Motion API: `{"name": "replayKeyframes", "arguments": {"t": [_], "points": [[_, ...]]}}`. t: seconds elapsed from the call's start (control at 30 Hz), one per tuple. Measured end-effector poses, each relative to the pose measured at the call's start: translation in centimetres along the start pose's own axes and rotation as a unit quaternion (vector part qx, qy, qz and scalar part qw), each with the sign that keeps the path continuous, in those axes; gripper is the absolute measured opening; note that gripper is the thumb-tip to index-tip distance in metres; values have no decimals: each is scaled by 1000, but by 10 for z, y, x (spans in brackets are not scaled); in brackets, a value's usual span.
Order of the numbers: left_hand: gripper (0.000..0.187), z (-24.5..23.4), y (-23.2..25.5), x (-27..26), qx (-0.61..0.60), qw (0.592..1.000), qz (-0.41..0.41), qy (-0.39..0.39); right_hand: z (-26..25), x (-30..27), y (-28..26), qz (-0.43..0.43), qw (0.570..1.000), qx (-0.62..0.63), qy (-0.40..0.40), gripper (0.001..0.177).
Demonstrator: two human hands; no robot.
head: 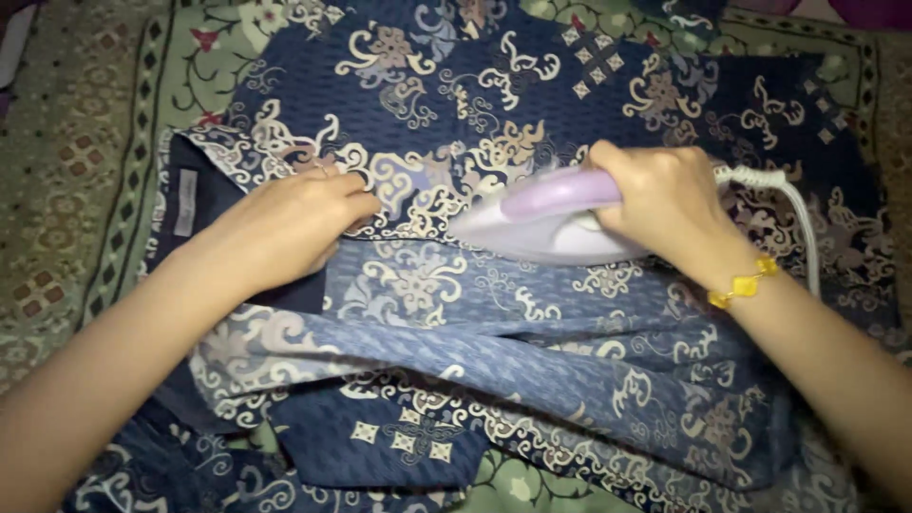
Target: The person irons a dark blue patterned garment laid on a patterned bedsheet. They repeatedly smooth the fabric with one hand while moving a purple and white iron with the other, repositioning sections of the garment as they work.
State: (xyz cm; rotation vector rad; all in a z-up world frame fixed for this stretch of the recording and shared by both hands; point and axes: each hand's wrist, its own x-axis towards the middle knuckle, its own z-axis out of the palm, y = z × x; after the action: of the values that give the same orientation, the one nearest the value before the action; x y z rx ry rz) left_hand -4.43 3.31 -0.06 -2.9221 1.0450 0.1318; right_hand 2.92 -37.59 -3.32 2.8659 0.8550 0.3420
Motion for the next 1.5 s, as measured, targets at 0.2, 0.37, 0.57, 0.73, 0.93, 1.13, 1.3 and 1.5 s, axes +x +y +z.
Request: {"name": "replayKeyframes", "arguments": {"t": [0.2,0.37,0.57,0.73,0.93,1.13,1.3,1.5], "points": [[22,4,-7,-17,20,997,6,70,-27,30,-41,49,999,-10,-5,32],[14,7,-17,-24,-34,999,-16,36,-24,47,-52,-17,999,3,27,32],[23,2,-20,-23,-83,996,-8,32,-57,103,-85,92,993,76,-20,20],[17,-16,-24,-30,-153,986,-58,-44,-72,87,-108,-154,980,117,-53,12],[13,-58,-26,-35,-238,951,-181,-80,-68,98,-130,27,997,65,-29,21],[24,-16,-92,-35,-89,946,-236,204,-63,82,-124,-159,983,79,42,10],[62,7,-117,-28,-151,916,-355,108,-67,94,-133,-93,995,44,-8,28],[42,14,-120,-20,-285,866,-406,66,-67,88,-139,-63,997,37,-13,25]]}}
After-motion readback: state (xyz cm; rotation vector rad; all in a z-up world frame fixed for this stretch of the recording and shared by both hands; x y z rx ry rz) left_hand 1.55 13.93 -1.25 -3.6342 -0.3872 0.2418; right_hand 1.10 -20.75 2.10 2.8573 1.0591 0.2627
